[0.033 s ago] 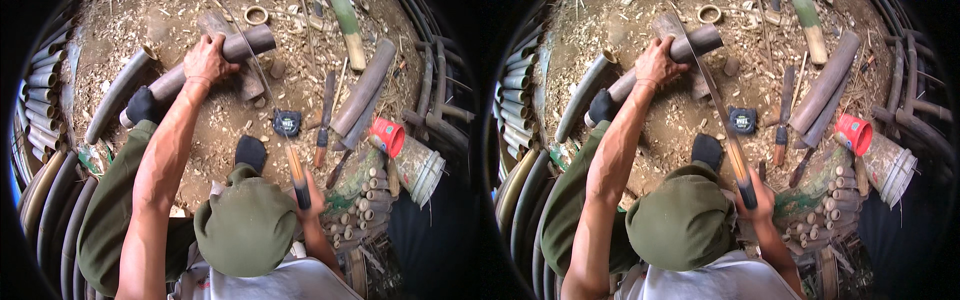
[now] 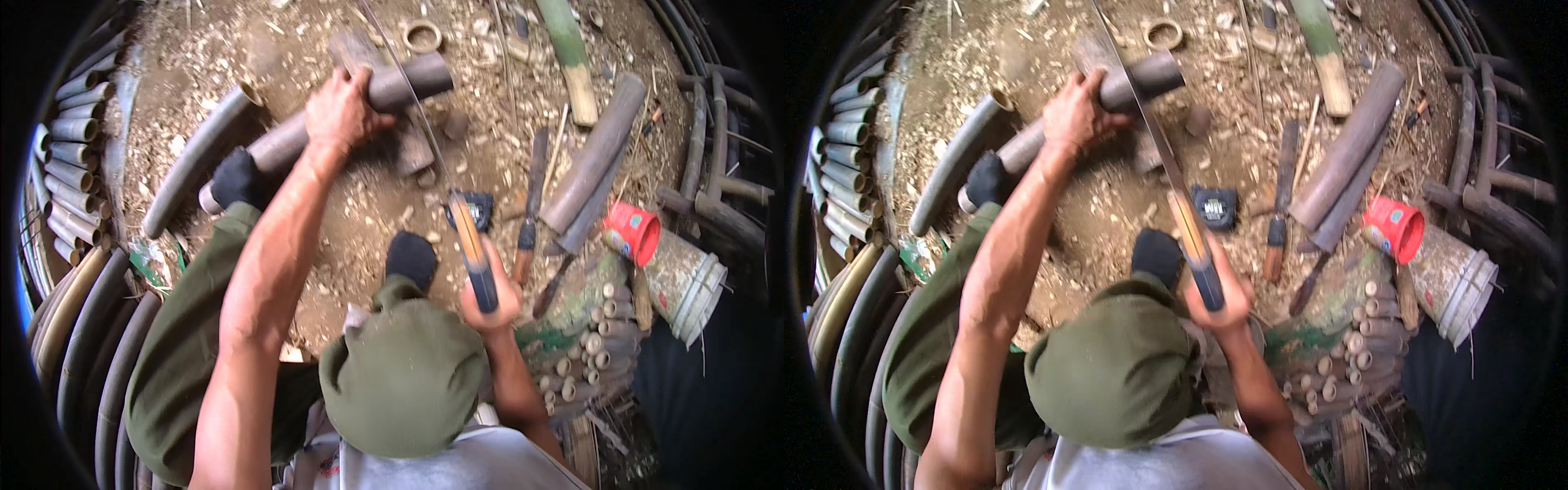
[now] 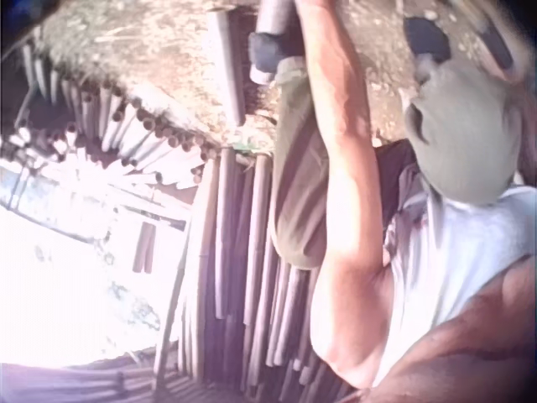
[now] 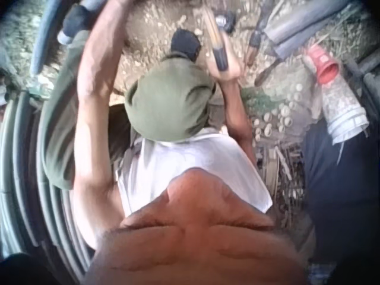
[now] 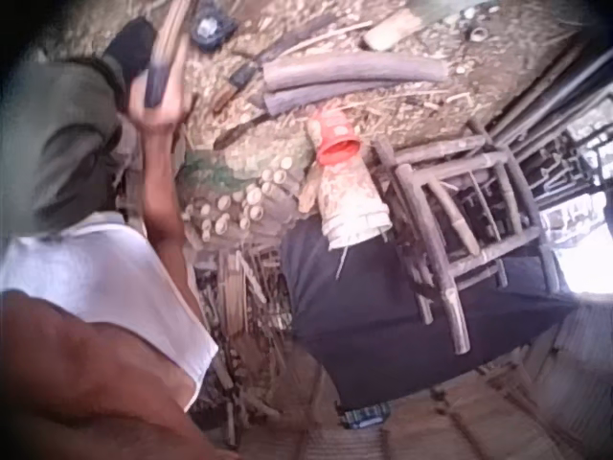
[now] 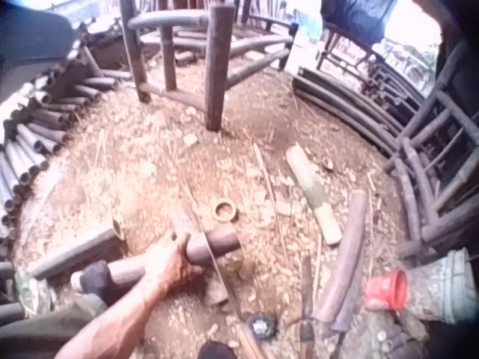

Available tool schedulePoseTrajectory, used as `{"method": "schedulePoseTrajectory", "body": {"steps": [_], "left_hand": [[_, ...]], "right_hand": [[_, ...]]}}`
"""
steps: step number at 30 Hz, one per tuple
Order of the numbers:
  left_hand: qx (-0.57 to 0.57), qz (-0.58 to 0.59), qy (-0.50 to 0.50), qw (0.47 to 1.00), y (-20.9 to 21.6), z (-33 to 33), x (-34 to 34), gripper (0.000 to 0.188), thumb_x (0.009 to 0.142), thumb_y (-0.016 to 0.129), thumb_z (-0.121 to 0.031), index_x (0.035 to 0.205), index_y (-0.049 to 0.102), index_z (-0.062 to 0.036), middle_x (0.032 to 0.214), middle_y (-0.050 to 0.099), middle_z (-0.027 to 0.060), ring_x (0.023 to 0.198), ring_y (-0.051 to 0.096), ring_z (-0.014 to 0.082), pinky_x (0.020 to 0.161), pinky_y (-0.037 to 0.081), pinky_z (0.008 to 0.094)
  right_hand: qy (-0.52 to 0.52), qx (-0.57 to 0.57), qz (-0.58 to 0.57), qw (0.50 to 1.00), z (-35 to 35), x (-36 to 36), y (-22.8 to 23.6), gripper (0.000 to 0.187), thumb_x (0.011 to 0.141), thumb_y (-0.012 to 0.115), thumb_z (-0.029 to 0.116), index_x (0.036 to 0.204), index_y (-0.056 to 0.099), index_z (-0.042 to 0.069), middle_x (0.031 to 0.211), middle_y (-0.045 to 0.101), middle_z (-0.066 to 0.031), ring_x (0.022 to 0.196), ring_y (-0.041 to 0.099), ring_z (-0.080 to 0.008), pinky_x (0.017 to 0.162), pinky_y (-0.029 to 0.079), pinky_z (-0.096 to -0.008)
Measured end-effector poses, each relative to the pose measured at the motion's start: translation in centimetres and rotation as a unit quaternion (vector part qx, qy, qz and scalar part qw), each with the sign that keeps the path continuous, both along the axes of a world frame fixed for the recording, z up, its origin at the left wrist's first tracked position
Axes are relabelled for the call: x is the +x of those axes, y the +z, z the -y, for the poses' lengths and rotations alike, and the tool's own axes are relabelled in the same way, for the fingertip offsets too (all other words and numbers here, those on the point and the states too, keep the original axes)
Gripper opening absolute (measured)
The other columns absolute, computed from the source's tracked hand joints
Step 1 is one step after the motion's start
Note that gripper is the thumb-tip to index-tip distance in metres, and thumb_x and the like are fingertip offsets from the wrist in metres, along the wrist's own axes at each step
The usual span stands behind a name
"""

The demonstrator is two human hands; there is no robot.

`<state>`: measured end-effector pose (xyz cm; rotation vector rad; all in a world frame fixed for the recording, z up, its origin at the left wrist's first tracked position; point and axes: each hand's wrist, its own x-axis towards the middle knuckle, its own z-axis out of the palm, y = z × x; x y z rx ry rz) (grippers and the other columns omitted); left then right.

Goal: The person saws multiple pieces of bamboo by hand using a hand saw while sitting on the ground.

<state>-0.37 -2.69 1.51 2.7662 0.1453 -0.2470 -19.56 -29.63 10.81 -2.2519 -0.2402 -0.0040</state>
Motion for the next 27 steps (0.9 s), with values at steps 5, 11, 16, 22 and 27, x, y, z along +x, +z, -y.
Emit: {"method": "schedulePoseTrajectory", "body": {"steps": [5,11,16,22,27], "left_hand": [[-0.006,-0.039,-0.011,0.999,0.5,1.0,-0.9,0.070,0.063,0.084,-0.050,0.118,0.057,-0.0170,0.113,0.058,0.0156,0.103,0.063,0.0362,0.086,0.052,0.0467],[-0.003,-0.008,-0.002,1.000,0.1,0.1,-0.5,0.073,0.062,0.083,-0.049,0.122,0.056,-0.0172,0.113,0.057,0.0163,0.106,0.062,0.0356,0.086,0.052,0.0464],[-0.005,-0.017,-0.005,1.000,-0.2,1.3,-0.3,0.073,0.062,0.082,-0.050,0.122,0.056,-0.0186,0.114,0.057,0.0162,0.105,0.062,0.0363,0.085,0.053,0.0474],[0.012,-0.035,-0.001,0.999,0.7,0.1,-0.7,0.073,0.062,0.082,-0.051,0.123,0.056,-0.0198,0.114,0.057,0.0153,0.107,0.062,0.0354,0.086,0.052,0.0471],[0.003,-0.022,-0.009,1.000,0.1,1.3,-0.5,0.076,0.063,0.084,-0.049,0.126,0.054,-0.0173,0.115,0.056,0.0161,0.107,0.061,0.0367,0.089,0.050,0.0478]], "right_hand": [[-0.028,0.004,-0.033,0.999,-3.7,4.5,0.4,0.059,0.077,0.064,-0.001,0.135,0.053,-0.001,0.070,0.063,-0.0087,0.052,0.059,-0.0157,0.052,0.049,-0.0308],[0.006,-0.050,-0.085,0.995,3.9,-7.2,5.1,0.049,0.080,0.065,0.003,0.126,0.055,-0.013,0.099,0.071,-0.0241,0.075,0.073,-0.0245,0.066,0.057,-0.0332],[-0.014,0.058,0.013,0.998,-4.8,8.5,-2.1,0.061,0.076,0.064,-0.001,0.136,0.052,-0.003,0.067,0.059,-0.0049,0.054,0.056,-0.0101,0.052,0.048,-0.0268],[0.013,-0.041,-0.094,0.995,3.0,-6.4,5.4,0.054,0.079,0.065,0.002,0.130,0.052,-0.013,0.102,0.071,-0.0238,0.084,0.074,-0.0260,0.075,0.057,-0.0351],[-0.004,-0.012,-0.022,1.000,-0.7,2.0,-2.2,0.061,0.072,0.063,-0.002,0.132,0.052,-0.008,0.071,0.065,-0.0153,0.058,0.067,-0.0192,0.056,0.053,-0.0334]]}}
